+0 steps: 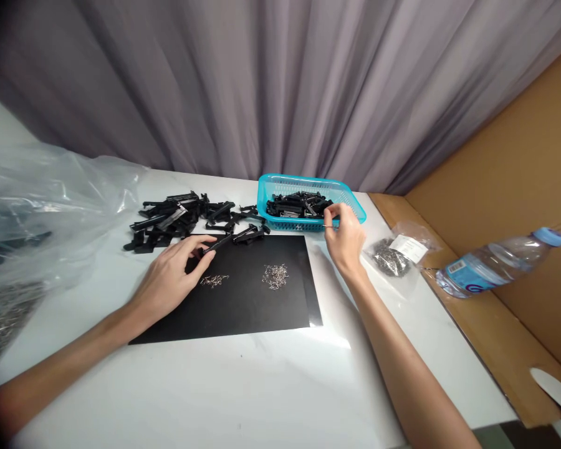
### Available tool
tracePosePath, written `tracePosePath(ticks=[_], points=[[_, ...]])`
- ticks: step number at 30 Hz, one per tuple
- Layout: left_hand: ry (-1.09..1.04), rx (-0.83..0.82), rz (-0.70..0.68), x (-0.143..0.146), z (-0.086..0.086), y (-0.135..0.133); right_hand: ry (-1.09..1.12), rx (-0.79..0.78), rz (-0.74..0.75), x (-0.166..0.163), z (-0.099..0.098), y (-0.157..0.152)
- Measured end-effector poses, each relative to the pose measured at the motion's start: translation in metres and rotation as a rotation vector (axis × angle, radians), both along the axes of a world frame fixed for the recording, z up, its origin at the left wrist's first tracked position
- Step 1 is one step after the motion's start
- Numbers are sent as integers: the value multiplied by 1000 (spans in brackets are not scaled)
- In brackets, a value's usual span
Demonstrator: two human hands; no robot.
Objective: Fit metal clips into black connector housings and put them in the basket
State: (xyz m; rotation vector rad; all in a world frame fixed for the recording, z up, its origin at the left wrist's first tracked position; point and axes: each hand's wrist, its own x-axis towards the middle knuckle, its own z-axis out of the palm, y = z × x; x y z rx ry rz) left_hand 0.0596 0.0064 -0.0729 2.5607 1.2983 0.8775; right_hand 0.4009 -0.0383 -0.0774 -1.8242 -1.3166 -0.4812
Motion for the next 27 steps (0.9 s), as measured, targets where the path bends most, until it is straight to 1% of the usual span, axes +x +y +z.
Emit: tracePosePath(ticks=[4, 8, 11, 13, 14, 15, 17, 19, 21, 23, 25, 27], points=[[-9, -18, -1, 1, 1, -1, -157, -71, 68, -3, -4, -3], [-13, -31, -5, 0, 1, -3, -237, -170, 71, -6, -6, -4], [-24, -37, -20, -1, 0, -3, -195, -104, 60, -15, -2, -11], [-40, -24, -48, -1, -1, -3, -145, -33, 92, -28, 3, -21], [-44, -11, -67, -1, -1, -2, -116, -18, 141, -35, 6, -27], [-44, 7, -85, -1, -1, -2, -96, -41, 219, -43, 8, -33], [-32, 39, -112, -1, -2, -2, -106, -201, 458, -60, 11, -44], [-20, 51, -119, 0, -1, -3, -152, -363, 634, -74, 12, -52], [-19, 52, -111, 0, -1, -3, -208, -452, 689, -84, 11, -58], [-22, 50, -106, 0, -1, -4, -264, -487, 696, -91, 8, -61], [-25, 55, -112, 1, -2, -4, -299, -486, 696, -95, 6, -62], [-27, 64, -125, 1, -3, -4, -290, -448, 680, -98, 2, -61]])
